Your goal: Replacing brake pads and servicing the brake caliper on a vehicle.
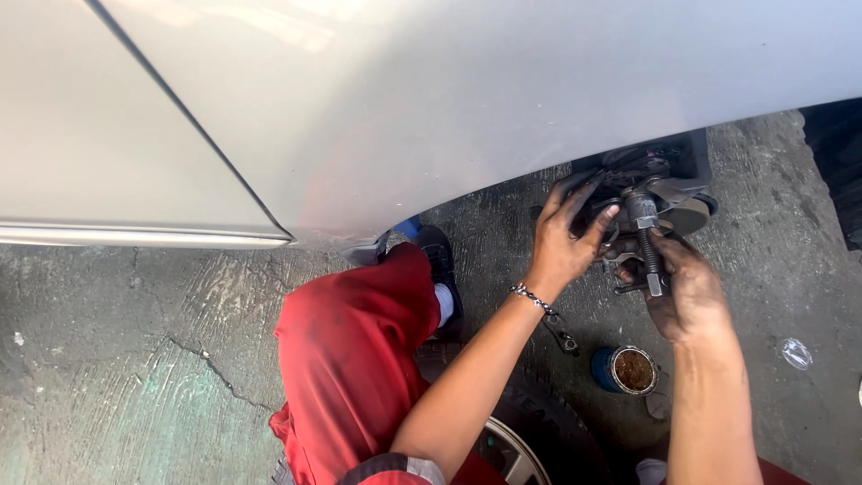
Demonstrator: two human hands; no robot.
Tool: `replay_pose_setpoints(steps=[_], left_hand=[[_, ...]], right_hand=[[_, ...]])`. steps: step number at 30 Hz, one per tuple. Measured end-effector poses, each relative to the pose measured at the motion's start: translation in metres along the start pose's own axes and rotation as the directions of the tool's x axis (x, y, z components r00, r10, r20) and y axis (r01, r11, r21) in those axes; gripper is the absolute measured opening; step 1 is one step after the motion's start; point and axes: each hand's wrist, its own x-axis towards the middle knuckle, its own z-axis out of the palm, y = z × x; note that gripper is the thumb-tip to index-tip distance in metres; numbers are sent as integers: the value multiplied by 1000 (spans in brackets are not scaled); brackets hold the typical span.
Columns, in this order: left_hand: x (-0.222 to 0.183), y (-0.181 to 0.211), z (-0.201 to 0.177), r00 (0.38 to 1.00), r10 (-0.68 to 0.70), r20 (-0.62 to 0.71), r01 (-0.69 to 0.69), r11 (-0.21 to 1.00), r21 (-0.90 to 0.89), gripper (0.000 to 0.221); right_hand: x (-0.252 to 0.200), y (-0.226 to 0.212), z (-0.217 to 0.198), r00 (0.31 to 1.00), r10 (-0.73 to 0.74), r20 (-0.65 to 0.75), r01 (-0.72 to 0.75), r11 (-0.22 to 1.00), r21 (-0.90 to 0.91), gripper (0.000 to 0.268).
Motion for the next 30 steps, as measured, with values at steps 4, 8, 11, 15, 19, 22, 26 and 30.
replay_pose_setpoints(steps=[4, 8, 11, 15, 19, 22, 26, 30], left_hand=[[-1, -9, 3, 997, -75, 22, 74, 997, 29, 48], [1, -5, 0, 998, -64, -1, 64, 997, 32, 48], [0, -4, 0, 999, -37, 14, 37, 999, 22, 48], [4, 5, 1, 999, -32, -34, 33, 999, 24, 49], [5, 10, 5, 992, -97, -77, 103, 992, 67, 56], [1, 10, 9, 990, -110, -94, 116, 991, 69, 54], [4, 11, 8, 989, -116, -93, 121, 992, 48, 53], [2, 9, 9, 992, -83, -100, 90, 994, 68, 51]], right_hand=[[3, -2, 5, 976, 93, -197, -120, 984, -131, 38], [2, 8, -2, 973, 171, -158, -149, 978, 144, 18], [4, 24, -13, 957, 290, -16, -175, 618, 767, 23], [-1, 21, 5, 971, 237, 34, -146, 471, 870, 22], [-22, 1, 43, 991, 58, -125, 30, 796, 605, 27], [-32, -11, 44, 974, -198, 112, 136, 903, 407, 55], [-35, -2, 0, 936, -161, 314, 167, 986, 10, 69], [-53, -21, 35, 972, -171, 161, 224, 467, -856, 63]])
